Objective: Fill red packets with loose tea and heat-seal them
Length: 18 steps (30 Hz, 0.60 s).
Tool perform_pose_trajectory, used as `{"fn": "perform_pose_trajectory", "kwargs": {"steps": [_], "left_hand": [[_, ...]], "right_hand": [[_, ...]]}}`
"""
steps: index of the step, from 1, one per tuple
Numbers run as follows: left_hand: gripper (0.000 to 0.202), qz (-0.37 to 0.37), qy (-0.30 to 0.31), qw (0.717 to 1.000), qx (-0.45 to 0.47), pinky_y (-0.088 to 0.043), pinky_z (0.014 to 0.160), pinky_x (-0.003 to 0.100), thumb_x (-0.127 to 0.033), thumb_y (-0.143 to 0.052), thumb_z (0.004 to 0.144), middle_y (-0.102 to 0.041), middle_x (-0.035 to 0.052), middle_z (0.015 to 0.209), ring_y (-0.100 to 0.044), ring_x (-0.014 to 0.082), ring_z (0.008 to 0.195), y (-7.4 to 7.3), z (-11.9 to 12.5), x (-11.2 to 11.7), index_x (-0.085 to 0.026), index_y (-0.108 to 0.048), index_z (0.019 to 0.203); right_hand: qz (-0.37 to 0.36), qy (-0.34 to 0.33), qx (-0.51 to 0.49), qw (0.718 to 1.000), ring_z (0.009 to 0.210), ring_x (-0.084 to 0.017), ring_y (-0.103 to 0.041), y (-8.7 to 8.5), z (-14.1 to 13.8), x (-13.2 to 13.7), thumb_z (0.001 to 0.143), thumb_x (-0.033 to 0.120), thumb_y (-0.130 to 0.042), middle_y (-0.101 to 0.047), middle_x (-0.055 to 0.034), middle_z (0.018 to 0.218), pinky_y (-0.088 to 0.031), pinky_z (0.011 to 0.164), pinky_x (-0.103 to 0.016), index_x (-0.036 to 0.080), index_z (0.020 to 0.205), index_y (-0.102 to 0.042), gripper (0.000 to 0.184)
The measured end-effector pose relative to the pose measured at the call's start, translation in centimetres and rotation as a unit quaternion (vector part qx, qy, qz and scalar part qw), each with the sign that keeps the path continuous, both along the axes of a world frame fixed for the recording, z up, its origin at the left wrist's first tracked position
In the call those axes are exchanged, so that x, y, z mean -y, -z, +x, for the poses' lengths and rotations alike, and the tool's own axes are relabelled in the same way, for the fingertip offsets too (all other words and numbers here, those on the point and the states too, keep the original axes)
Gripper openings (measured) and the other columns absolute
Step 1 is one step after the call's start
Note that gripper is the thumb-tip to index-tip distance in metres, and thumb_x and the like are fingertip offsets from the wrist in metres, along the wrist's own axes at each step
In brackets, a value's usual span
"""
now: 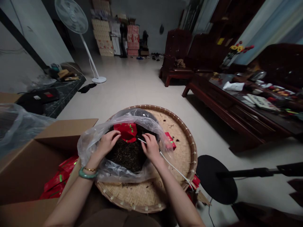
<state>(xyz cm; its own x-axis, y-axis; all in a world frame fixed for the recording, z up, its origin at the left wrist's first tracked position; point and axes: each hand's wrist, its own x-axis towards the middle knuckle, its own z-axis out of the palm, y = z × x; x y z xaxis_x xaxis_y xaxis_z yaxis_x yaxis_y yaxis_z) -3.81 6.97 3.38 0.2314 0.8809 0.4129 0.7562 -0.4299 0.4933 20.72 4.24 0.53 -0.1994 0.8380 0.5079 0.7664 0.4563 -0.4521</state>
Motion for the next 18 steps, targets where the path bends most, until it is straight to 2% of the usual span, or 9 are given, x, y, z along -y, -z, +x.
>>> {"fn": "perform_pose_trajectory", "kwargs": {"steps": [3,6,10,13,16,18], "left_hand": [[0.017,0.012,0.093,0.996,0.0,-0.047,0.078,0.032,-0.026,-0.048,0.09,-0.067,0.0064,0.087,-0.061,0.0193,0.084,-1.2,1.3,1.4,-0.018,-0.063,0.09],[0.019,-0.032,0.134,0.99,0.038,-0.048,0.077,0.03,-0.026,-0.048,0.09,-0.066,0.0057,0.086,-0.061,0.0176,0.081,-1.6,2.6,2.7,-0.018,-0.065,0.089],[0.017,-0.137,0.101,0.979,0.116,-0.048,0.071,0.027,-0.03,-0.057,0.084,-0.068,0.0038,0.086,-0.061,0.0165,0.077,-0.6,3.7,4.0,-0.018,-0.066,0.093],[0.02,-0.223,0.099,0.955,0.169,-0.047,0.065,0.025,-0.031,-0.059,0.08,-0.069,0.0022,0.081,-0.061,0.0158,0.07,0.9,4.2,4.5,-0.018,-0.067,0.092],[0.018,-0.256,0.077,0.935,0.234,-0.047,0.065,0.025,-0.031,-0.059,0.078,-0.069,0.0027,0.073,-0.061,0.0158,0.067,2.0,4.7,4.9,-0.015,-0.068,0.078],[0.02,-0.275,0.057,0.919,0.277,-0.048,0.063,0.025,-0.033,-0.062,0.074,-0.07,0.0039,0.073,-0.062,0.0164,0.065,2.4,4.9,4.9,-0.014,-0.068,0.078]], "right_hand": [[0.06,-0.099,-0.042,0.992,0.111,-0.022,-0.051,-2.4,-1.8,0.9,0.088,0.018,-0.049,-0.055,-0.012,0.119,-0.047,0.093,-0.039,0.022,0.128,-0.049,0.04],[0.052,-0.149,-0.034,0.987,0.106,-0.02,-0.055,-3.2,-2.9,1.4,0.092,0.02,-0.045,-0.058,-0.0122,0.116,-0.049,0.087,-0.037,0.022,0.126,-0.053,0.035],[-0.005,-0.16,-0.106,0.981,0.084,-0.016,-0.062,-2.3,-3.1,1.8,0.093,0.023,-0.043,-0.066,-0.0077,0.093,-0.052,0.075,-0.029,0.021,0.116,-0.06,0.028],[-0.032,-0.126,-0.166,0.977,0.086,-0.016,-0.062,-1.6,-2.8,2.2,0.092,0.024,-0.046,-0.066,-0.007,0.096,-0.051,0.078,-0.029,0.023,0.117,-0.06,0.028],[-0.007,-0.105,-0.147,0.984,0.089,-0.017,-0.06,-1.5,-2.6,2.3,0.091,0.024,-0.046,-0.064,-0.0091,0.097,-0.051,0.078,-0.031,0.021,0.12,-0.059,0.031],[0.026,-0.093,-0.107,0.99,0.091,-0.019,-0.058,-1.5,-2.5,2.3,0.091,0.023,-0.046,-0.063,-0.0108,0.098,-0.05,0.079,-0.033,0.02,0.121,-0.059,0.032]]}}
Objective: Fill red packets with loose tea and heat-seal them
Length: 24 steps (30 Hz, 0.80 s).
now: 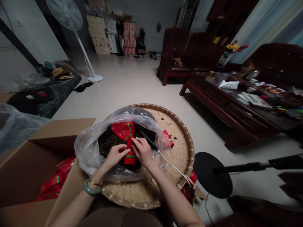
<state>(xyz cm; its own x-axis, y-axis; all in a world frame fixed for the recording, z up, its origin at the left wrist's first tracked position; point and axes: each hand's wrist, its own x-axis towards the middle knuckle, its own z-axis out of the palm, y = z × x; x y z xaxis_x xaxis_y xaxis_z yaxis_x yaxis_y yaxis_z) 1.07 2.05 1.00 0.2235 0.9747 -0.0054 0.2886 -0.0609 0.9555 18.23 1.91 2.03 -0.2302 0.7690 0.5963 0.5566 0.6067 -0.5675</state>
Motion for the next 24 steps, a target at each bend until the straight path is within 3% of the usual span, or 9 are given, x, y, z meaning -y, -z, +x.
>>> {"fn": "perform_pose_trajectory", "kwargs": {"steps": [5,11,14,17,21,24], "left_hand": [[0.022,-0.023,-0.025,0.999,0.017,-0.051,0.063,0.027,-0.034,-0.064,0.07,-0.072,0.0051,0.073,-0.065,0.0182,0.065,0.0,0.1,0.2,-0.015,-0.069,0.079],[0.018,0.053,-0.034,0.995,-0.076,-0.051,0.07,0.027,-0.031,-0.06,0.076,-0.074,0.0027,0.081,-0.066,0.018,0.072,-0.1,0.0,0.7,-0.02,-0.072,0.084],[0.021,0.043,-0.049,0.996,-0.064,-0.052,0.075,0.03,-0.033,-0.061,0.075,-0.075,0.0042,0.086,-0.067,0.0195,0.077,0.5,-0.3,0.6,-0.019,-0.072,0.087],[0.03,-0.019,-0.047,0.999,0.005,-0.054,0.073,0.033,-0.036,-0.064,0.072,-0.074,0.0072,0.09,-0.067,0.0212,0.078,1.5,-0.8,0.6,-0.016,-0.072,0.093],[0.042,-0.13,-0.022,0.985,0.108,-0.057,0.063,0.034,-0.042,-0.064,0.07,-0.074,0.008,0.089,-0.068,0.0211,0.073,2.4,-1.1,1.1,-0.013,-0.071,0.1],[0.044,-0.145,-0.031,0.982,0.119,-0.058,0.064,0.036,-0.044,-0.067,0.067,-0.074,0.008,0.096,-0.068,0.0213,0.074,2.4,-0.9,1.5,-0.014,-0.072,0.099]], "right_hand": [[0.035,0.043,0.038,0.998,0.095,-0.021,-0.053,-0.1,0.1,0.0,0.09,0.023,-0.048,-0.06,-0.0104,0.1,-0.048,0.081,-0.038,0.021,0.107,-0.065,0.024],[-0.039,0.037,0.109,0.993,0.078,-0.019,-0.048,-0.5,0.4,0.0,0.087,0.032,-0.056,-0.057,-0.0077,0.079,-0.045,0.066,-0.03,0.018,0.074,-0.066,0.022],[-0.046,-0.009,0.098,0.994,0.076,-0.019,-0.049,-0.7,0.7,0.3,0.09,0.025,-0.051,-0.061,-0.0069,0.076,-0.045,0.067,-0.029,0.019,0.079,-0.067,0.021],[-0.08,-0.027,0.035,0.996,0.076,-0.017,-0.054,-0.7,1.1,0.8,0.089,0.021,-0.05,-0.065,-0.0052,0.076,-0.046,0.069,-0.028,0.02,0.088,-0.068,0.018],[-0.221,-0.047,-0.057,0.972,0.081,-0.018,-0.061,-0.1,1.2,1.2,0.083,0.024,-0.058,-0.07,-0.0045,0.086,-0.048,0.076,-0.031,0.02,0.093,-0.07,0.016],[-0.374,-0.127,-0.143,0.907,0.081,-0.019,-0.064,0.7,1.0,1.2,0.078,0.034,-0.064,-0.072,-0.005,0.092,-0.05,0.078,-0.033,0.017,0.099,-0.069,0.028]]}}
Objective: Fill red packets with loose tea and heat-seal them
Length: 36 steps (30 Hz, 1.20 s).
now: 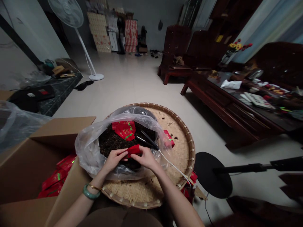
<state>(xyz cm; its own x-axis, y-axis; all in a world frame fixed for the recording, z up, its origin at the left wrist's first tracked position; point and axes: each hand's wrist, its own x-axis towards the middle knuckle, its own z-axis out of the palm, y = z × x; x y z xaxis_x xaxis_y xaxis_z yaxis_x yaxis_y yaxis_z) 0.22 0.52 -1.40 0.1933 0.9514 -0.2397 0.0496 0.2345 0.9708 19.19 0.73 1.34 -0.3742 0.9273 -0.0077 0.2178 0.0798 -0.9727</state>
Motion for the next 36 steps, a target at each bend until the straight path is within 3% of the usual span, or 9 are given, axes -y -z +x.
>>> {"fn": "perform_pose_trajectory", "kwargs": {"steps": [4,9,12,17,19,21,25,32,36], "left_hand": [[0.045,0.017,0.024,0.999,-0.014,-0.058,0.068,0.035,-0.048,-0.063,0.07,-0.072,0.0088,0.101,-0.068,0.0228,0.083,-0.4,0.2,0.2,-0.016,-0.071,0.101],[0.052,-0.002,-0.04,0.999,0.035,-0.055,0.075,0.034,-0.059,-0.049,0.079,-0.071,0.0097,0.1,-0.067,0.0223,0.09,0.1,0.3,0.4,-0.015,-0.067,0.1],[0.052,-0.019,-0.031,0.998,0.05,-0.054,0.073,0.032,-0.061,-0.05,0.078,-0.071,0.0082,0.092,-0.067,0.021,0.084,0.6,0.4,0.5,-0.014,-0.067,0.092],[0.045,0.062,-0.004,0.996,-0.064,-0.052,0.076,0.034,-0.05,-0.039,0.088,-0.072,0.0082,0.089,-0.066,0.0205,0.082,0.8,0.0,0.7,-0.015,-0.068,0.09],[0.037,0.16,-0.028,0.974,-0.156,-0.049,0.087,0.038,-0.042,-0.041,0.089,-0.071,0.0086,0.098,-0.064,0.0222,0.092,0.6,-0.1,1.0,-0.017,-0.067,0.097],[0.032,0.276,-0.032,0.927,-0.253,-0.043,0.096,0.044,-0.038,-0.052,0.085,-0.066,0.0097,0.115,-0.057,0.0257,0.106,0.5,0.0,1.7,-0.019,-0.063,0.109],[0.057,0.395,0.058,0.836,-0.376,-0.042,0.095,0.05,-0.024,-0.068,0.073,-0.055,0.0107,0.132,-0.048,0.0303,0.111,0.5,0.9,2.8,-0.021,-0.052,0.128],[0.049,0.396,0.017,0.841,-0.368,-0.047,0.09,0.045,-0.013,-0.063,0.072,-0.063,0.0094,0.116,-0.052,0.0269,0.101,1.4,0.8,2.4,-0.018,-0.055,0.12],[0.041,0.397,-0.059,0.844,-0.357,-0.049,0.088,0.043,-0.016,-0.063,0.073,-0.066,0.0086,0.108,-0.055,0.0252,0.097,1.2,-0.1,1.7,-0.018,-0.057,0.114]], "right_hand": [[-0.132,-0.07,-0.079,0.986,0.078,-0.02,-0.064,1.2,0.0,-0.2,0.076,0.053,-0.06,-0.073,-0.0043,0.084,-0.047,0.085,-0.039,0.014,0.095,-0.071,0.044],[-0.149,-0.076,-0.103,0.981,0.088,-0.021,-0.063,1.7,0.1,0.0,0.071,0.06,-0.063,-0.072,-0.0042,0.093,-0.042,0.093,-0.041,0.016,0.103,-0.07,0.054],[-0.168,-0.083,-0.107,0.976,0.091,-0.021,-0.062,1.7,0.4,0.2,0.068,0.062,-0.064,-0.072,-0.005,0.097,-0.041,0.095,-0.04,0.017,0.102,-0.07,0.057],[-0.233,-0.074,-0.129,0.961,0.085,-0.02,-0.062,2.2,1.1,0.4,0.071,0.069,-0.055,-0.072,-0.0051,0.087,-0.039,0.096,-0.041,0.015,0.094,-0.071,0.061],[-0.256,-0.067,-0.14,0.954,0.084,-0.02,-0.062,2.5,1.2,0.3,0.073,0.071,-0.052,-0.072,-0.0058,0.083,-0.04,0.095,-0.041,0.014,0.09,-0.071,0.062],[-0.271,-0.057,-0.161,0.947,0.084,-0.02,-0.062,2.8,1.0,0.4,0.075,0.07,-0.05,-0.072,-0.0065,0.08,-0.041,0.094,-0.041,0.014,0.087,-0.071,0.062],[-0.259,-0.052,-0.196,0.944,0.084,-0.018,-0.062,3.1,0.0,0.6,0.08,0.065,-0.048,-0.07,-0.0054,0.083,-0.042,0.093,-0.038,0.015,0.09,-0.07,0.055],[-0.222,-0.065,-0.113,0.966,0.078,-0.019,-0.061,0.8,0.0,0.1,0.08,0.069,-0.043,-0.068,-0.0045,0.077,-0.046,0.084,-0.037,0.014,0.081,-0.069,0.061],[-0.196,0.021,-0.161,0.967,0.084,-0.022,-0.065,0.1,0.9,-1.7,0.082,0.066,-0.042,-0.069,-0.0107,0.082,-0.048,0.082,-0.038,0.012,0.087,-0.068,0.06]]}}
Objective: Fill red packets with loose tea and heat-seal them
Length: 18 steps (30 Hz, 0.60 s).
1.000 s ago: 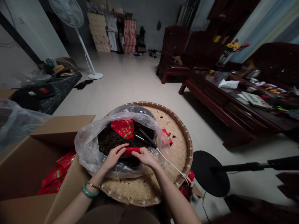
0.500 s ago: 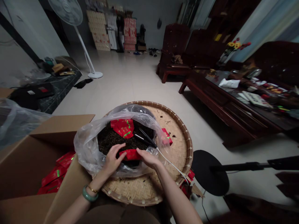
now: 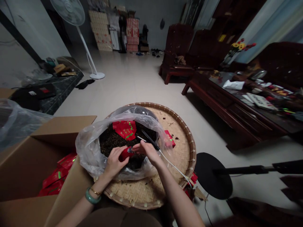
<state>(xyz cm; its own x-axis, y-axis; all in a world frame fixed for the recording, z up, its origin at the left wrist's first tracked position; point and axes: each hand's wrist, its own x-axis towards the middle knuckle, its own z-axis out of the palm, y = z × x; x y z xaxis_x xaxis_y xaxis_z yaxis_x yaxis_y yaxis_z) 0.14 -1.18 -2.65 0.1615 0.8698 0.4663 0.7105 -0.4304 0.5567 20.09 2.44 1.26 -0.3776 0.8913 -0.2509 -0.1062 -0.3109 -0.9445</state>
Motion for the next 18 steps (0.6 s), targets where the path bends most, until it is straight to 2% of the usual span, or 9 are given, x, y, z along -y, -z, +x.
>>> {"fn": "perform_pose_trajectory", "kwargs": {"steps": [2,4,5,7,10,13,15,18], "left_hand": [[0.038,0.01,-0.032,0.999,0.03,-0.051,0.085,0.041,-0.018,-0.063,0.073,-0.067,0.0084,0.104,-0.057,0.0242,0.095,-0.1,-0.5,-0.3,-0.018,-0.058,0.111],[0.038,0.012,-0.055,0.997,0.056,-0.053,0.078,0.038,-0.019,-0.063,0.073,-0.066,0.0088,0.103,-0.058,0.0234,0.093,-0.1,-1.0,-0.5,-0.017,-0.058,0.11],[0.037,0.012,-0.064,0.996,0.066,-0.054,0.075,0.037,-0.019,-0.063,0.073,-0.066,0.0093,0.103,-0.059,0.0233,0.093,0.0,-1.3,-0.6,-0.017,-0.058,0.11],[0.037,0.013,-0.08,0.993,0.084,-0.054,0.073,0.035,-0.021,-0.063,0.073,-0.065,0.0102,0.104,-0.06,0.0232,0.093,0.1,-1.9,-0.7,-0.016,-0.058,0.109],[0.035,0.017,-0.108,0.988,0.107,-0.054,0.079,0.038,-0.025,-0.062,0.074,-0.064,0.0102,0.103,-0.061,0.0233,0.093,0.3,-2.7,-0.8,-0.015,-0.058,0.106],[0.035,0.007,-0.13,0.984,0.125,-0.053,0.082,0.038,-0.029,-0.063,0.073,-0.063,0.01,0.102,-0.062,0.0234,0.093,0.5,-3.4,-1.0,-0.014,-0.059,0.105],[0.035,0.002,-0.133,0.982,0.132,-0.053,0.082,0.038,-0.029,-0.063,0.073,-0.063,0.0103,0.103,-0.062,0.0236,0.093,0.5,-3.7,-1.1,-0.014,-0.059,0.105],[0.034,0.003,-0.126,0.983,0.137,-0.053,0.082,0.038,-0.028,-0.063,0.073,-0.063,0.0108,0.102,-0.061,0.0236,0.093,0.5,-3.8,-1.2,-0.013,-0.059,0.104]], "right_hand": [[0.054,0.066,0.058,0.995,0.088,-0.022,-0.064,0.8,-0.1,-0.9,0.082,0.058,-0.047,-0.068,-0.0098,0.088,-0.049,0.081,-0.038,0.015,0.092,-0.066,0.048],[0.148,0.062,0.175,0.971,0.097,-0.023,-0.061,2.1,-0.8,-1.5,0.078,0.043,-0.06,-0.066,-0.0078,0.1,-0.046,0.088,-0.041,0.02,0.099,-0.065,0.031],[0.194,0.039,0.221,0.955,0.105,-0.023,-0.057,2.9,-1.4,-1.6,0.075,0.034,-0.064,-0.064,-0.0083,0.11,-0.042,0.095,-0.042,0.021,0.107,-0.062,0.034],[0.249,0.007,0.282,0.926,0.118,-0.024,-0.049,4.3,-2.9,-1.5,0.072,0.021,-0.066,-0.054,-0.0117,0.124,-0.036,0.102,-0.043,0.02,0.124,-0.052,0.054],[0.255,-0.024,0.349,0.901,0.121,-0.026,-0.044,5.7,-5.4,-1.2,0.067,0.018,-0.07,-0.043,-0.0144,0.131,-0.035,0.102,-0.042,0.02,0.135,-0.04,0.074],[0.25,-0.026,0.398,0.883,0.114,-0.027,-0.045,6.0,-7.0,-1.3,0.065,0.019,-0.073,-0.045,-0.0127,0.122,-0.037,0.099,-0.043,0.02,0.13,-0.044,0.071],[0.251,-0.024,0.401,0.881,0.111,-0.027,-0.045,6.0,-7.5,-1.5,0.063,0.02,-0.074,-0.045,-0.0108,0.117,-0.038,0.097,-0.042,0.021,0.126,-0.048,0.067],[0.252,-0.02,0.366,0.896,0.107,-0.025,-0.046,6.1,-7.5,-2.0,0.059,0.016,-0.075,-0.045,-0.0076,0.113,-0.038,0.095,-0.041,0.024,0.119,-0.051,0.065]]}}
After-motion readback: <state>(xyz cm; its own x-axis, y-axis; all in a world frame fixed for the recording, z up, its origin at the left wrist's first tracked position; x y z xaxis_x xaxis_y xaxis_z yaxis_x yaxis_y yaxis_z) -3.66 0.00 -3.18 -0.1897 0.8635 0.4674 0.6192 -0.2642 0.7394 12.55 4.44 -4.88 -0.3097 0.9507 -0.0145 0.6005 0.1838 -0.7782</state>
